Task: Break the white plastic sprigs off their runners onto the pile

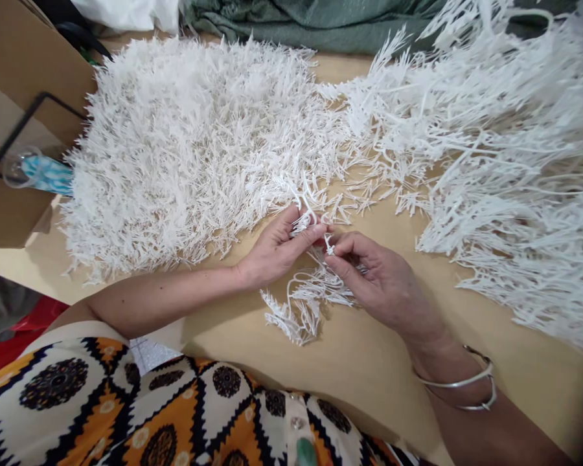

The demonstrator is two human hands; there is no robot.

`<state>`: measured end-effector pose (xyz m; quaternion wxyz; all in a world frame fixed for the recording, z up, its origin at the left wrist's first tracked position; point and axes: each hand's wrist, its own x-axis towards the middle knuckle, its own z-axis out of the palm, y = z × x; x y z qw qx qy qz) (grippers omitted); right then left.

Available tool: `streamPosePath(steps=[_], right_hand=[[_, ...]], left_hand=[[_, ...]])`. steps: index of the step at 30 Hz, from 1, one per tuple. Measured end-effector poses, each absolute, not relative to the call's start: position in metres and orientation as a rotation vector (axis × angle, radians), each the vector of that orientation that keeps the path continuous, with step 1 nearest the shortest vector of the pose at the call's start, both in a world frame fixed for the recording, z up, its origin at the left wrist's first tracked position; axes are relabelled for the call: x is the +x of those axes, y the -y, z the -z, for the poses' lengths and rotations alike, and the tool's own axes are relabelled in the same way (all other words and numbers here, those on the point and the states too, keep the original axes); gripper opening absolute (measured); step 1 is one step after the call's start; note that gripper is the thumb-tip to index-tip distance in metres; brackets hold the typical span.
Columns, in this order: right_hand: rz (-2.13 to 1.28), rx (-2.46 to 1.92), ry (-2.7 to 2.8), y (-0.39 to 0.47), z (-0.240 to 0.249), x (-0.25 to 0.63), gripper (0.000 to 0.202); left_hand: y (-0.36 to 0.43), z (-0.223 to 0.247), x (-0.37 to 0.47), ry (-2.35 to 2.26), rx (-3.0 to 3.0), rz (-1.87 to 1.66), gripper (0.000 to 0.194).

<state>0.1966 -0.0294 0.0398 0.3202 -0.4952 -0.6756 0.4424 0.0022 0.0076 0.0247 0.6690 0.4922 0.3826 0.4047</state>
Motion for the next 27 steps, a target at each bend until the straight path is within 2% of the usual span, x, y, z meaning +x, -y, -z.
streamPosePath(steps=[3, 6, 12, 18, 22, 27], right_hand=[[-1.106, -1.316, 1.801, 0.027, -0.039, 0.198, 0.015], [-0.906, -1.501, 1.723, 0.026, -0.039, 0.194, 0.016], [-0.673, -1.631, 1.63, 0.025, -0.036, 0.181, 0.014], [-0.447, -1.734, 1.447, 0.013, -0.026, 0.214, 0.018], [-0.477, -1.699, 1.414, 0.012, -0.021, 0.223, 0.014], [-0.603, -1.597, 1.451, 0.018, -0.025, 0.211, 0.021]], left_hand=[[-0.005, -0.024, 0.005, -0.863, 1.03, -0.918, 0.031], [-0.004, -0.021, 0.008, -0.785, 0.931, -0.968, 0.032], [-0.004, -0.022, 0.005, -0.832, 1.176, -0.962, 0.025], [0.003, -0.027, 0.001, -0.532, 1.294, -0.942, 0.02], [0.004, -0.025, 0.002, -0.61, 1.13, -0.913, 0.023], [-0.004, -0.028, 0.005, -0.678, 0.88, -0.946, 0.031]])
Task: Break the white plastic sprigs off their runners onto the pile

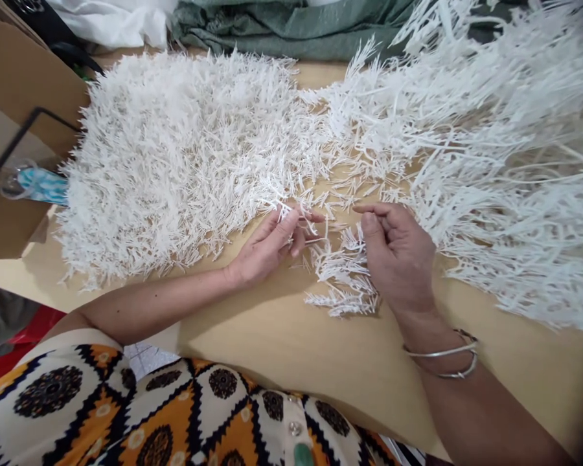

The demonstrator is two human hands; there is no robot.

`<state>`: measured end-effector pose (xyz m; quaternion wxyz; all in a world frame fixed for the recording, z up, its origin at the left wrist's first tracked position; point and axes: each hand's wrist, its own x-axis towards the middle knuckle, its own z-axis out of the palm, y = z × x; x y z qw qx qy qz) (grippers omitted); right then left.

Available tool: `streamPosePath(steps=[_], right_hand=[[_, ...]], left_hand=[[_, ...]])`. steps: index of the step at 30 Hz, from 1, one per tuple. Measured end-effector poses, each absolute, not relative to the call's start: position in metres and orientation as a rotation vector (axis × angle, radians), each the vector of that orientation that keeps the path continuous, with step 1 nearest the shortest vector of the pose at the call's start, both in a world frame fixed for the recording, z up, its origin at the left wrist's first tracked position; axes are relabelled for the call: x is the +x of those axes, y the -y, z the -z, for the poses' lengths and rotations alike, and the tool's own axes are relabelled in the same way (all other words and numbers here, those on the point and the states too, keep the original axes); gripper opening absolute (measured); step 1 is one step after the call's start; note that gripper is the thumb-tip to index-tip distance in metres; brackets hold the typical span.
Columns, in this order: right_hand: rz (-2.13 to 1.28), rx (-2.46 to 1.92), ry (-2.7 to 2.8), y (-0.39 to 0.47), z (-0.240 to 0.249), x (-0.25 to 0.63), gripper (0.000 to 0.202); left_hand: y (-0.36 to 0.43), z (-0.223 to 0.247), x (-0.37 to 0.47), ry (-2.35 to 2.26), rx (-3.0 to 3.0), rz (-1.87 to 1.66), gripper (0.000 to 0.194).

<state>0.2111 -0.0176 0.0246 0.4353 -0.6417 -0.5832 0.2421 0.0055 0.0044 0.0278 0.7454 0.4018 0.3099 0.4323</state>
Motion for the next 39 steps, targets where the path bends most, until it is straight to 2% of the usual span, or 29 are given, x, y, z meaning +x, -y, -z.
streamPosePath(steps=[5, 10, 21, 28, 33, 39], right_hand=[[-0.607, -1.569, 1.417, 0.017, -0.024, 0.21, 0.024], [-0.674, -1.564, 1.375, 0.016, -0.02, 0.209, 0.019], [-0.782, -1.493, 1.283, 0.018, -0.027, 0.212, 0.018], [-0.542, -1.439, 1.594, 0.026, -0.073, 0.197, 0.018], [-0.783, -1.303, 1.835, 0.018, -0.088, 0.17, 0.023], [-1.07, -1.293, 1.723, -0.008, -0.054, 0.155, 0.02]], left_hand=[[-0.008, -0.029, 0.005, -0.69, 0.835, -0.926, 0.033], [-0.009, -0.02, 0.004, -0.657, 0.773, -0.96, 0.037], [-0.01, -0.039, 0.0, -0.65, 0.909, -0.975, 0.028], [-0.003, -0.063, -0.012, -0.799, 0.978, -1.01, 0.024], [0.009, -0.063, -0.018, -0.908, 0.956, -1.207, 0.026], [0.025, -0.05, -0.023, -0.968, 0.839, -1.227, 0.032]])
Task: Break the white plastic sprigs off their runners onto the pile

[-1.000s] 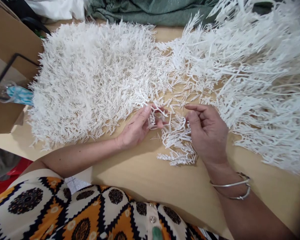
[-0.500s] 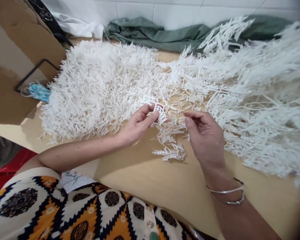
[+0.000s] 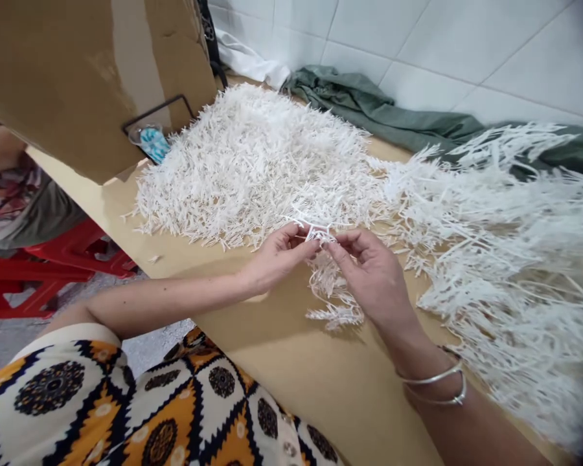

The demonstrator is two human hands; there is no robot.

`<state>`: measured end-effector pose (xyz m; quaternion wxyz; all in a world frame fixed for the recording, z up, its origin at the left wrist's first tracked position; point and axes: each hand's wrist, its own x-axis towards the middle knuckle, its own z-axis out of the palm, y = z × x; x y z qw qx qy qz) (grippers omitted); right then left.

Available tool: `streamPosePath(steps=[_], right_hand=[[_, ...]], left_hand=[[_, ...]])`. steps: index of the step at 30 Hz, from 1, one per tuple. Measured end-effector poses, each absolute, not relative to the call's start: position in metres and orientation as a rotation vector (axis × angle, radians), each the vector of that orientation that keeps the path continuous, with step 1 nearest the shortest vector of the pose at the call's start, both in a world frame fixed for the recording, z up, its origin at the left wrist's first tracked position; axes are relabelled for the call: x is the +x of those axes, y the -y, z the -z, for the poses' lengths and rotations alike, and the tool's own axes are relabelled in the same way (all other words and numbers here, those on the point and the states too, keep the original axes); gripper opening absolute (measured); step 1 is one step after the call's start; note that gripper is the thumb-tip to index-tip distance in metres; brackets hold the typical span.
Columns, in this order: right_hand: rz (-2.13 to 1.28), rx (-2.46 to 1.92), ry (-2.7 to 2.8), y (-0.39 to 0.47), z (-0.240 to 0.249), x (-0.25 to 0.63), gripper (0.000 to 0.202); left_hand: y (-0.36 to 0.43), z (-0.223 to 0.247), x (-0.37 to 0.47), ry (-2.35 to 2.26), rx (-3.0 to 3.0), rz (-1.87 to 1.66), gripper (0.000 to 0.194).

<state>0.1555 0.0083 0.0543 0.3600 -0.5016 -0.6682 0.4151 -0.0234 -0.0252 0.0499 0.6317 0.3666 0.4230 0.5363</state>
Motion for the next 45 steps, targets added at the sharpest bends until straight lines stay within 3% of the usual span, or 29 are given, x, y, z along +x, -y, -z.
streamPosePath(steps=[11, 21, 26, 32, 39, 45], right_hand=[[-1.124, -1.123, 1.579, -0.019, -0.023, 0.161, 0.016], [-0.598, -1.075, 1.882, -0.022, -0.017, 0.163, 0.015], [-0.581, -1.216, 1.734, -0.044, -0.011, 0.175, 0.013], [-0.393, -1.073, 1.722, -0.043, -0.018, 0.181, 0.019], [-0.755, -0.903, 1.91, -0.023, -0.023, 0.166, 0.013], [-0.831, -1.008, 1.809, -0.02, -0.019, 0.167, 0.008]], left_hand=[[0.021, -0.032, -0.027, -1.093, 1.058, -1.125, 0.04], [0.02, -0.036, -0.036, -1.133, 1.206, -0.963, 0.034], [0.026, -0.034, -0.039, -1.095, 1.289, -0.885, 0.033], [0.026, -0.03, -0.029, -1.158, 1.185, -1.122, 0.032], [0.023, -0.03, -0.026, -1.129, 1.138, -1.193, 0.031], [0.024, -0.025, -0.024, -1.198, 1.204, -1.166, 0.033]])
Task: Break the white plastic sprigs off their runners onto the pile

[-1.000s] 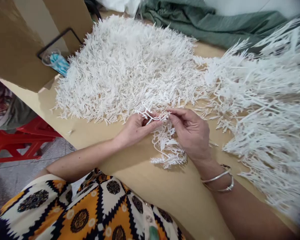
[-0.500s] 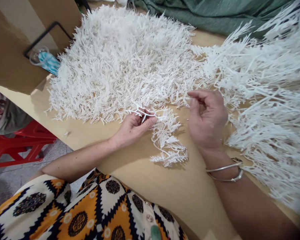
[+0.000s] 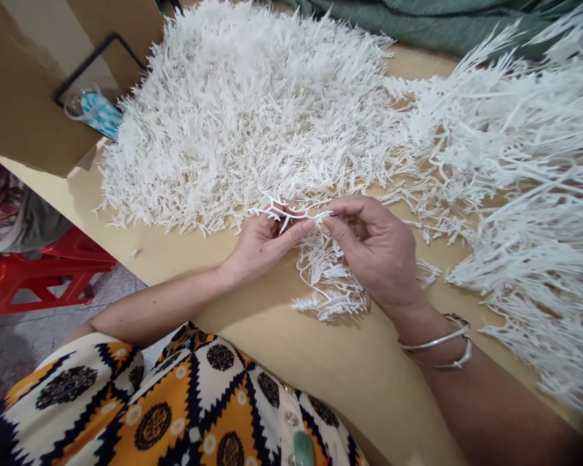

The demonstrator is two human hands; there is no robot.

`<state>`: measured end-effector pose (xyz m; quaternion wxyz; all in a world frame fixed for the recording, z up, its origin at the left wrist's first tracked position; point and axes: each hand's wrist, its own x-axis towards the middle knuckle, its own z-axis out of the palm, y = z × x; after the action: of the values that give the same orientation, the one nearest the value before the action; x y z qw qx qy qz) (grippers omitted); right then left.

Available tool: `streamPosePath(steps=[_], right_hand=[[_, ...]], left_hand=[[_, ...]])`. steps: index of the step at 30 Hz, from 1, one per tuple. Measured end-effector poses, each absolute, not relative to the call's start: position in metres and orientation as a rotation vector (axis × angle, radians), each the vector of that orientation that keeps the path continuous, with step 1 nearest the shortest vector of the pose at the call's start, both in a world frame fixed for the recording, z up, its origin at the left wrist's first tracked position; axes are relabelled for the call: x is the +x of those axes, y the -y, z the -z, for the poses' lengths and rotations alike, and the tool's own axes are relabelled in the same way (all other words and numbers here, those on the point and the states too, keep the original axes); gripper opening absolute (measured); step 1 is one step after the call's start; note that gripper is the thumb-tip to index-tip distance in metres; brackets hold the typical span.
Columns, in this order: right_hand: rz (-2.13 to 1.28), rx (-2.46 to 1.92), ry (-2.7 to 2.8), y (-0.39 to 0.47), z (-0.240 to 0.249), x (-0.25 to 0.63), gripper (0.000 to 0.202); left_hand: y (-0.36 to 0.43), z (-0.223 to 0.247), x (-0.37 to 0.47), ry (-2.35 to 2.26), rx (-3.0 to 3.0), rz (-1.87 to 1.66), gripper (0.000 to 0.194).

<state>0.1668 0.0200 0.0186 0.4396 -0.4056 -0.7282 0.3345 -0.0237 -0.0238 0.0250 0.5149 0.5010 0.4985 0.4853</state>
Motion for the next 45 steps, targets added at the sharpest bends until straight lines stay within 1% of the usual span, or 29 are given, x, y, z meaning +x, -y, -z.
streamPosePath(steps=[4, 9, 12, 17, 22, 25, 28, 29, 30, 33, 35, 37, 39, 42, 43, 45], right_hand=[[-0.752, -1.027, 1.842, -0.022, -0.022, 0.17, 0.009], [-0.612, -1.026, 1.975, -0.024, -0.024, 0.172, 0.007], [-0.522, -1.079, 1.985, -0.023, -0.021, 0.17, 0.007], [-0.588, -1.176, 1.93, -0.018, -0.02, 0.16, 0.009], [-0.626, -1.207, 1.874, -0.023, -0.019, 0.153, 0.014], [-0.618, -1.257, 1.765, -0.039, -0.014, 0.168, 0.015], [-0.649, -1.272, 1.554, -0.057, -0.004, 0.191, 0.014], [-0.659, -1.275, 1.544, -0.06, -0.002, 0.198, 0.011], [-0.64, -1.272, 1.555, -0.062, -0.001, 0.202, 0.01], [-0.44, -1.208, 1.712, -0.056, -0.007, 0.201, 0.019], [-0.349, -1.117, 1.818, -0.047, -0.016, 0.194, 0.021], [-0.427, -1.031, 1.884, -0.038, -0.025, 0.187, 0.02], [-0.601, -0.966, 1.931, -0.031, -0.031, 0.181, 0.021], [-0.841, -0.91, 1.962, -0.026, -0.031, 0.177, 0.037], [-0.906, -0.907, 1.949, -0.025, -0.029, 0.176, 0.039], [-1.01, -0.935, 1.888, -0.025, -0.027, 0.175, 0.032]], left_hand=[[0.025, -0.024, -0.024, -1.214, 1.253, -1.14, 0.031], [0.024, -0.028, -0.024, -1.207, 1.191, -1.143, 0.04], [0.025, -0.027, -0.024, -1.193, 1.227, -1.124, 0.041], [0.023, -0.021, -0.026, -1.194, 1.24, -1.126, 0.037], [0.021, -0.023, -0.028, -1.133, 1.24, -1.126, 0.041], [0.027, -0.028, -0.028, -1.09, 1.303, -1.076, 0.04], [0.03, -0.031, -0.028, -1.092, 1.325, -1.037, 0.038], [0.03, -0.03, -0.027, -1.101, 1.309, -1.052, 0.037], [0.029, -0.03, -0.027, -1.108, 1.285, -1.077, 0.037], [0.025, -0.027, -0.025, -1.105, 1.203, -1.144, 0.038], [0.022, -0.025, -0.024, -1.087, 1.169, -1.176, 0.037], [0.022, -0.025, -0.023, -1.076, 1.151, -1.199, 0.035], [0.022, -0.026, -0.023, -1.085, 1.138, -1.205, 0.033], [0.022, -0.027, -0.024, -1.1, 1.134, -1.188, 0.032], [0.022, -0.028, -0.024, -1.096, 1.137, -1.18, 0.032], [0.021, -0.029, -0.024, -1.087, 1.139, -1.162, 0.033]])
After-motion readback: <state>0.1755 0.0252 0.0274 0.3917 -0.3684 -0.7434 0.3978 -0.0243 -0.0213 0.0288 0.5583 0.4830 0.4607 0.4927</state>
